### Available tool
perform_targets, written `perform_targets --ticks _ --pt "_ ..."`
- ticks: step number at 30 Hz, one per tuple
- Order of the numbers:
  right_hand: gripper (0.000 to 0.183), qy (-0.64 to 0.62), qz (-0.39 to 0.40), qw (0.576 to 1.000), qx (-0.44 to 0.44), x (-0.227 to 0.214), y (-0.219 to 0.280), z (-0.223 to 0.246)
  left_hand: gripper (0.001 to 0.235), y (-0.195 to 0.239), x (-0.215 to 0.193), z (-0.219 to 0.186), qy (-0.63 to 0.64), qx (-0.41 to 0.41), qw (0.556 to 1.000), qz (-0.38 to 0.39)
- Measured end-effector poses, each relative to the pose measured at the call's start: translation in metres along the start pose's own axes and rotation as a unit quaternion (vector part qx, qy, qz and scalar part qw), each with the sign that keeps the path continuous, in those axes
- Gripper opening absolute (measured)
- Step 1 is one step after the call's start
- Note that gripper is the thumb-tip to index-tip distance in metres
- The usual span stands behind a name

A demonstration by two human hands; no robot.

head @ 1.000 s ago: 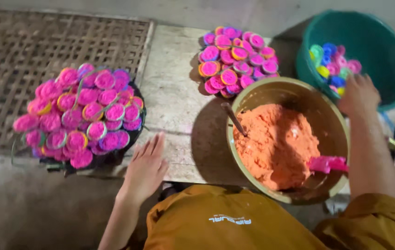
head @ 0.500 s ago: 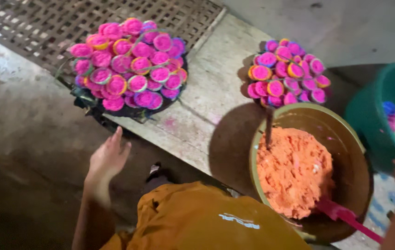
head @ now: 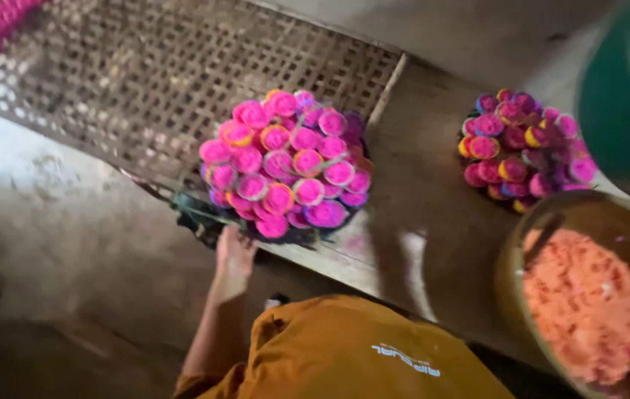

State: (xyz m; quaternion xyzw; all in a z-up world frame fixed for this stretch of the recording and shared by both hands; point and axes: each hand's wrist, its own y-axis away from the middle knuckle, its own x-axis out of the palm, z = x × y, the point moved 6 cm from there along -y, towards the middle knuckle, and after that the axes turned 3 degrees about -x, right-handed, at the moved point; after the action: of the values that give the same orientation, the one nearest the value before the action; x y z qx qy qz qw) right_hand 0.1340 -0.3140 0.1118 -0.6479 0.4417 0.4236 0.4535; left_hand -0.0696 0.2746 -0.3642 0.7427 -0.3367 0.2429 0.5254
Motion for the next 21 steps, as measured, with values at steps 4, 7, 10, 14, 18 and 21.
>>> perform_targets --ticks 4,7,10,14,18,21 --pt "0.028 -0.006 -0.028 0.999 -0.037 -0.058 -0.017 0.087 0.025 0.007 0.008 0.003 -0.034 0.018 0.996 0.083" --pt "0.028 -0.004 -0.038 0.997 -0.063 -0.065 -0.028 0.161 0.025 -0.005 -0.010 -0.004 -0.120 -0.029 0.989 -0.078" --pt "0.027 0.016 -0.053 0.993 -0.102 -0.054 -0.042 0.224 0.023 -0.016 -0.016 -0.024 -0.122 -0.043 0.987 -0.096" --pt "0.028 0.023 -0.049 0.987 -0.149 -0.020 -0.059 0.279 0.015 -0.025 -0.028 -0.078 -0.142 -0.023 0.989 -0.041" --pt "0.017 0.055 -0.044 0.984 -0.162 0.022 -0.060 0.299 0.013 -0.022 -0.052 -0.113 -0.164 -0.005 0.986 -0.037" --pt "0.013 0.031 -0.055 0.981 -0.182 0.048 -0.055 0.310 0.011 -0.029 -0.059 -0.140 -0.170 0.005 0.984 -0.056"
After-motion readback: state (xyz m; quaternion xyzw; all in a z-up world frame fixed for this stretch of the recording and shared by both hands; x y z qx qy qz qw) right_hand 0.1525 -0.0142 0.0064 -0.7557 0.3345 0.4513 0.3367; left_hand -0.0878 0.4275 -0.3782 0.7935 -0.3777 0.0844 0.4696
